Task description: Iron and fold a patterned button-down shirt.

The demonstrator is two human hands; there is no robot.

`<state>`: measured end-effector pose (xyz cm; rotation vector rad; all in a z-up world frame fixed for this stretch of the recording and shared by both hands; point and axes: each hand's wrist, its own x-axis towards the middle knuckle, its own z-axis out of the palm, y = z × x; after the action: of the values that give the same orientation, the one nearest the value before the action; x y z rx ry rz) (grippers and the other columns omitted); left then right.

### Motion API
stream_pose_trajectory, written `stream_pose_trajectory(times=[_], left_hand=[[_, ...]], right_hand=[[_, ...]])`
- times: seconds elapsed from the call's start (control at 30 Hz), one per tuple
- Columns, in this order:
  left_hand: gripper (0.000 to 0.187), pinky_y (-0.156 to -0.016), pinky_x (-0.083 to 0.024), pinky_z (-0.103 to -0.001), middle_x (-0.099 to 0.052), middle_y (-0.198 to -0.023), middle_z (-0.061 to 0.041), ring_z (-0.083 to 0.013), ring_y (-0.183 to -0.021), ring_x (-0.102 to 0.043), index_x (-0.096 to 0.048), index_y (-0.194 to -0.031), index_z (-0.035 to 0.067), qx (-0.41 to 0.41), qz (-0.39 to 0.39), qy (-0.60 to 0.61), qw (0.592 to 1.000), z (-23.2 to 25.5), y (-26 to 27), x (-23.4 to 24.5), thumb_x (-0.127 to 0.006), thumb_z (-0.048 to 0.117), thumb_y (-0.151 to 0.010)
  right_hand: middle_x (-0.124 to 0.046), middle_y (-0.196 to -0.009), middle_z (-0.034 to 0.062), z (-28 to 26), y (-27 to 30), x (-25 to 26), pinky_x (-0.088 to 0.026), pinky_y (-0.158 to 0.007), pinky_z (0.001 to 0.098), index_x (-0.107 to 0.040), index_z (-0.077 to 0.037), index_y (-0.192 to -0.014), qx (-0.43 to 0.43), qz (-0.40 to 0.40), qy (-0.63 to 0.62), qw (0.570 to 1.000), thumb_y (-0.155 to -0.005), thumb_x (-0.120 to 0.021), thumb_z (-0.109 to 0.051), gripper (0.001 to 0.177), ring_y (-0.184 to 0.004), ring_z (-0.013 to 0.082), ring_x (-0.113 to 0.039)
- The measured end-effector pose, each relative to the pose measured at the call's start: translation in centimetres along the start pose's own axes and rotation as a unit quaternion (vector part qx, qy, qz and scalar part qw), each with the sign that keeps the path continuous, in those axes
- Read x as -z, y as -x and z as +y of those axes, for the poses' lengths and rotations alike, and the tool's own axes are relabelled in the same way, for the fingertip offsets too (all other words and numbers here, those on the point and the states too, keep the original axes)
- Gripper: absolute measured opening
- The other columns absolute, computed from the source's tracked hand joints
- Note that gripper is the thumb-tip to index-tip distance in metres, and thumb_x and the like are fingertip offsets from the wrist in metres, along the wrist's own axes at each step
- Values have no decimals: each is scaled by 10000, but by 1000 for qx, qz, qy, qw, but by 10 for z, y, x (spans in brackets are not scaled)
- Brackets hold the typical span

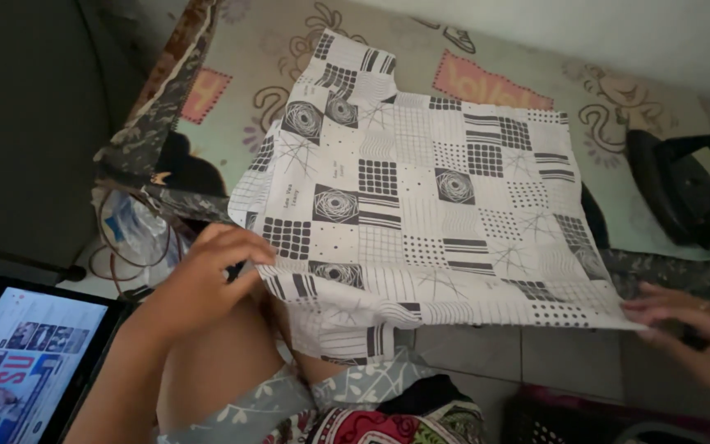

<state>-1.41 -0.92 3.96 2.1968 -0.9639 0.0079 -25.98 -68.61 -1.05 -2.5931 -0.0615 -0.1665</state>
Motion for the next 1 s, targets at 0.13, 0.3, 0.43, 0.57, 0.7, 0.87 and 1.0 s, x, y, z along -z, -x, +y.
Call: stream_pose_trajectory(times=[0.13,0.3,0.43,0.57,0.7,0.87,1.0], left_hand=[[248,-958,-426,-370,-656,-1220,-128,-289,-1191,-552,-708,-1149,5,-80,3,100,992,-29,-29,-3,-598,83,-941],[327,-725,-467,-363,-658,-962,-104,-203,-828,-564,-723,-1110,20,264,-73,250,929,-103,-105,-36,-526,275,-1053],[415,-681,-525,-365,-755,-960,-74,-197,-779,-653,-717,-1131,-16,417,-42,312,853,-121,-128,-61,-580,343,-976],[469,-667,-507,-353,-741,-914,-99,-168,-753,-617,-739,-1087,-39,393,-20,213,894,-120,-111,-67,-630,398,-955],[440,-627,-488,-327,-718,-843,-41,-126,-718,-590,-723,-1034,10,350,-33,174,920,-94,-88,-50,-654,431,-922],[432,-604,-444,-320,-626,-765,-29,-120,-685,-512,-675,-931,-2,309,21,156,938,-109,-73,-60,-657,428,-971],[398,-610,-441,-322,-635,-776,-29,-124,-683,-531,-673,-950,10,299,63,184,934,-101,-72,-60,-669,408,-970]], right_hand=[[-768,-1163,157,87,-46,11,-494,-1046,451,-729,-27,-1012,-178,-102,-103,973,-829,-749,-75,190,-1210,269,-656],[-609,-1083,171,112,-151,-10,-443,-813,468,-585,41,-1226,-361,-20,-320,876,-980,-737,-226,393,-960,294,-574],[-737,-1157,76,67,-197,-45,-502,-912,416,-655,-12,-1300,-428,-17,-399,811,-906,-724,-312,500,-1023,235,-668],[-699,-1024,-16,120,-158,-54,-469,-834,350,-655,-104,-1140,-403,-24,-483,777,-948,-714,-459,408,-927,166,-629],[-717,-965,-13,80,-117,-42,-390,-728,303,-733,-126,-1131,-441,21,-393,807,-949,-663,-476,401,-799,127,-550],[-693,-959,-5,56,-98,-45,-435,-729,322,-747,-70,-1078,-431,47,-317,843,-924,-728,-425,388,-825,146,-563],[-700,-941,38,26,-104,-37,-462,-745,338,-771,-4,-1066,-433,66,-207,874,-921,-761,-407,429,-837,174,-581]])
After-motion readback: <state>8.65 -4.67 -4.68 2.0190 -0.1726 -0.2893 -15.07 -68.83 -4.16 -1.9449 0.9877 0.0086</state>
